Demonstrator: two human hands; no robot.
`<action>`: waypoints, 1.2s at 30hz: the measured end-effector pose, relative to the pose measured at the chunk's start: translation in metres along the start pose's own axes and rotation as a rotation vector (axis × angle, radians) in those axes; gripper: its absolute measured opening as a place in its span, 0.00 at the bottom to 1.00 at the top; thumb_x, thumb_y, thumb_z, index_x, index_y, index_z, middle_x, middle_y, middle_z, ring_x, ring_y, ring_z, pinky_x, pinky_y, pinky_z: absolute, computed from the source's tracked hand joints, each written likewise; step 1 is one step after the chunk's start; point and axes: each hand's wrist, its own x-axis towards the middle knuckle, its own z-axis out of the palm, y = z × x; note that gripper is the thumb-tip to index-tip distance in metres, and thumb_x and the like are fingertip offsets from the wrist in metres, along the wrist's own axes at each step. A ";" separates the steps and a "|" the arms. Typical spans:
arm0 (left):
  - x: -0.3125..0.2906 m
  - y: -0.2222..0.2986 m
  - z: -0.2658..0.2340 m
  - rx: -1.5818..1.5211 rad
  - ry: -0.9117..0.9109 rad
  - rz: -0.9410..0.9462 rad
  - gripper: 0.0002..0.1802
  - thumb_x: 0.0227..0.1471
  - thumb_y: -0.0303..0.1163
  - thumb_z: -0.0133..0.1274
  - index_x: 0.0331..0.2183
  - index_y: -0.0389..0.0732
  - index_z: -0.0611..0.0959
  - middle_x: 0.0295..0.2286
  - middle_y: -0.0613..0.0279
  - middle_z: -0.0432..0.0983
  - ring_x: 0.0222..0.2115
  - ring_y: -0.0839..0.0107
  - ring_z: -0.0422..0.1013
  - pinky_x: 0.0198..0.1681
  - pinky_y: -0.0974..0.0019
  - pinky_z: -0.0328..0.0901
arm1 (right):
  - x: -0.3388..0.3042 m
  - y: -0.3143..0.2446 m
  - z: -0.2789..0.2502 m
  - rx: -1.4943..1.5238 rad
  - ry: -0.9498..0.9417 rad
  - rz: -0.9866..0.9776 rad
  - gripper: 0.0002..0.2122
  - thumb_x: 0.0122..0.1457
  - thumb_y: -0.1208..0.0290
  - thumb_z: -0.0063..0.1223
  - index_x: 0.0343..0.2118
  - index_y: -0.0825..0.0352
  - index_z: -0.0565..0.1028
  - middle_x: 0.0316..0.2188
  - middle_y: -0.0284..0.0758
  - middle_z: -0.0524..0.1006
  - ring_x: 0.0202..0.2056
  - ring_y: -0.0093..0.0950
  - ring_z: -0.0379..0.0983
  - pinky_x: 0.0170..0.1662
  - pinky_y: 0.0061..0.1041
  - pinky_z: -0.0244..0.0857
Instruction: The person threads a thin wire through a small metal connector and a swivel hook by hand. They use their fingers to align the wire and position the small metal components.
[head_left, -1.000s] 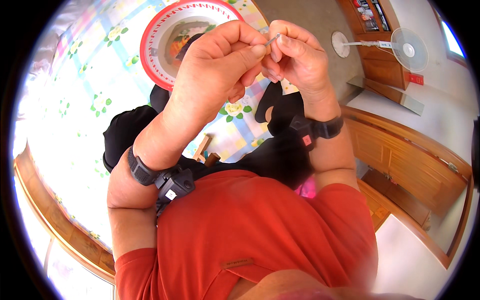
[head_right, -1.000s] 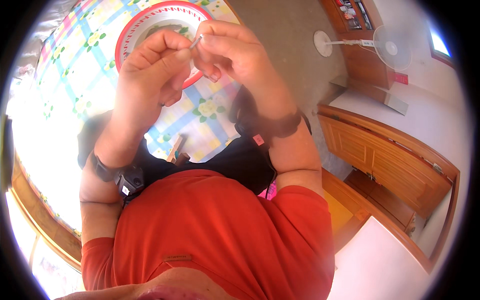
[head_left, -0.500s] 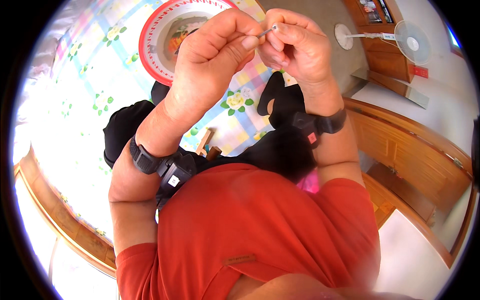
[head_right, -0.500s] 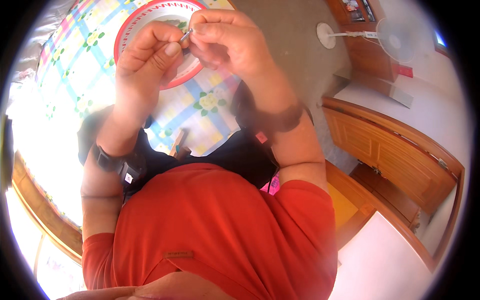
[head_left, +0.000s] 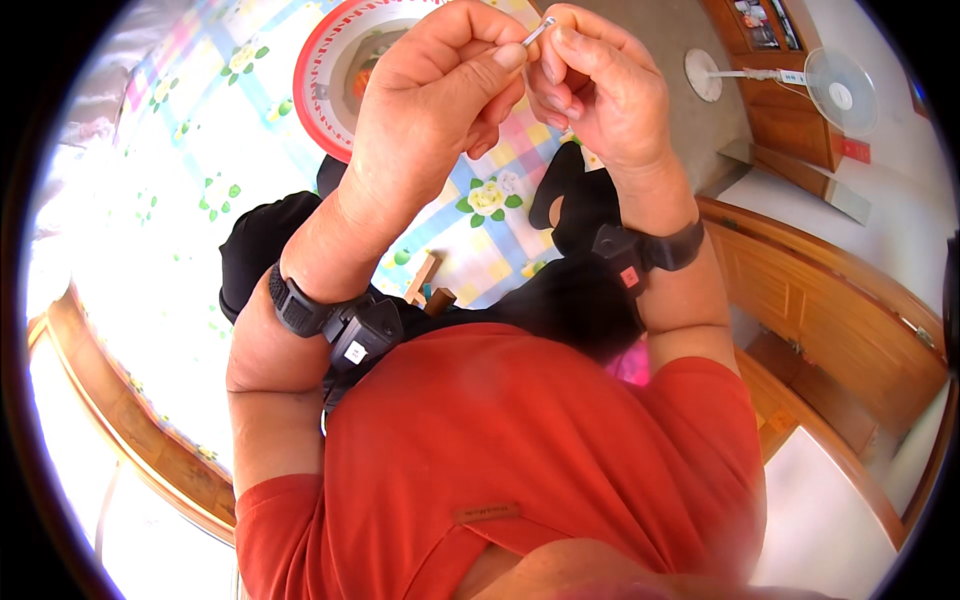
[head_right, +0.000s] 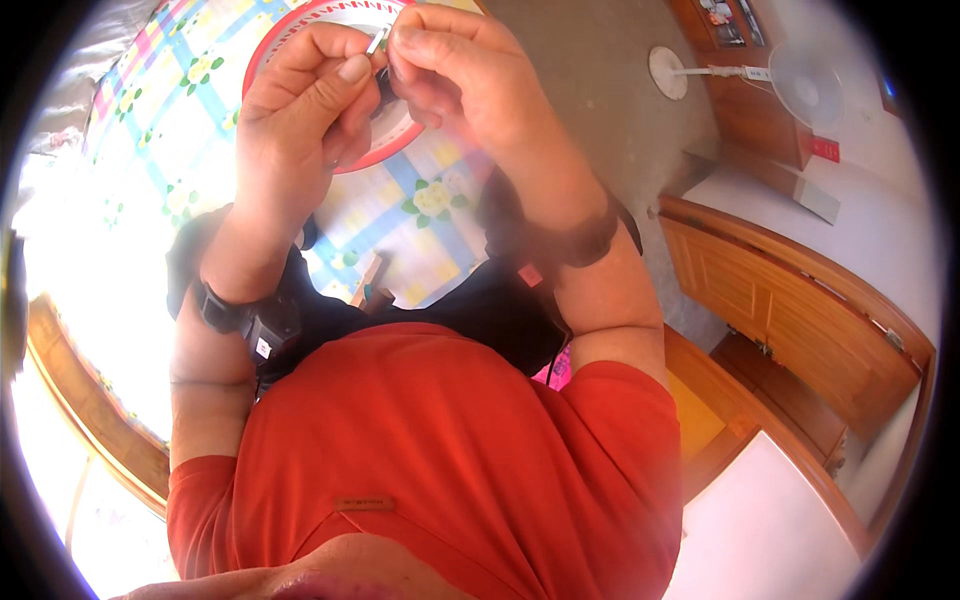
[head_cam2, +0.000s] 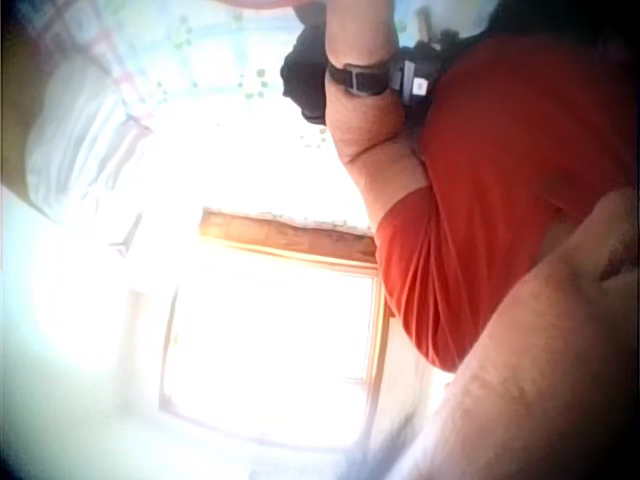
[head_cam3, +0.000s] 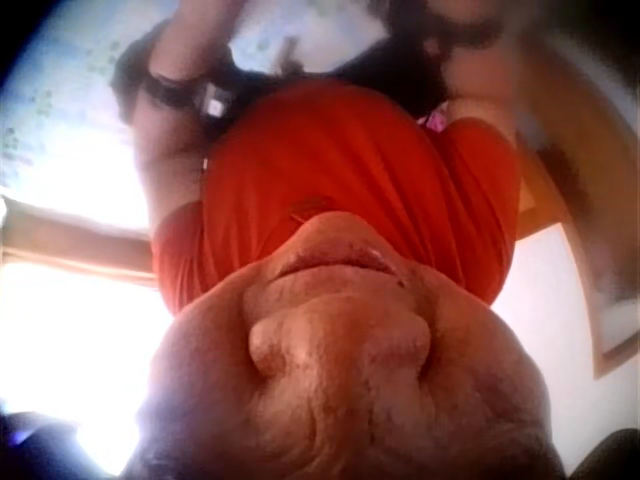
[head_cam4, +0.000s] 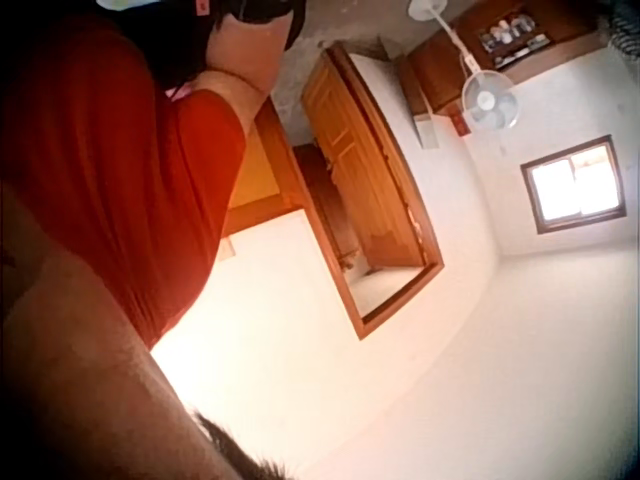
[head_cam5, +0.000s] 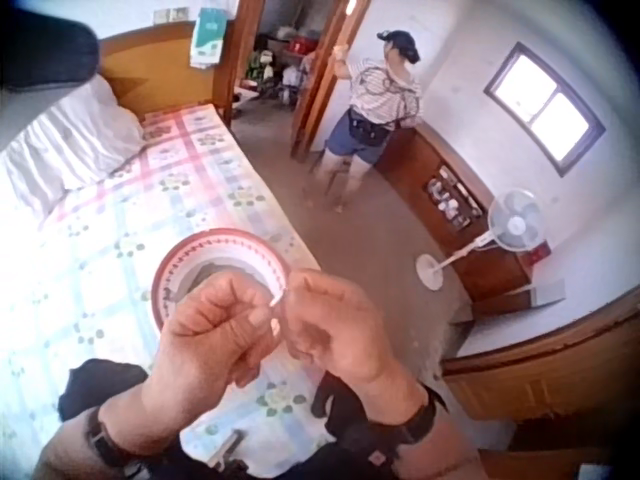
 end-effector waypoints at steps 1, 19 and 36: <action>0.001 0.000 -0.001 -0.005 -0.028 -0.009 0.06 0.58 0.27 0.45 0.36 0.38 0.75 0.17 0.69 0.66 0.12 0.85 0.54 0.14 0.78 0.48 | 0.000 0.000 -0.001 -0.007 0.012 -0.009 0.12 0.61 0.65 0.45 0.24 0.66 0.68 0.16 0.28 0.65 0.16 0.17 0.58 0.20 0.16 0.52; -0.002 0.006 0.001 0.047 -0.086 -0.058 0.07 0.59 0.28 0.44 0.36 0.37 0.75 0.17 0.71 0.64 0.13 0.85 0.53 0.15 0.78 0.47 | -0.005 -0.006 0.004 -0.163 0.170 -0.115 0.04 0.60 0.74 0.47 0.33 0.69 0.72 0.22 0.30 0.74 0.21 0.17 0.67 0.25 0.14 0.60; 0.005 -0.016 -0.002 0.526 -0.036 0.486 0.02 0.57 0.21 0.47 0.33 0.36 0.75 0.21 0.70 0.70 0.21 0.82 0.60 0.24 0.77 0.59 | -0.005 -0.003 0.006 0.358 -0.061 0.016 0.10 0.61 0.69 0.42 0.25 0.68 0.69 0.15 0.27 0.62 0.15 0.17 0.57 0.19 0.18 0.52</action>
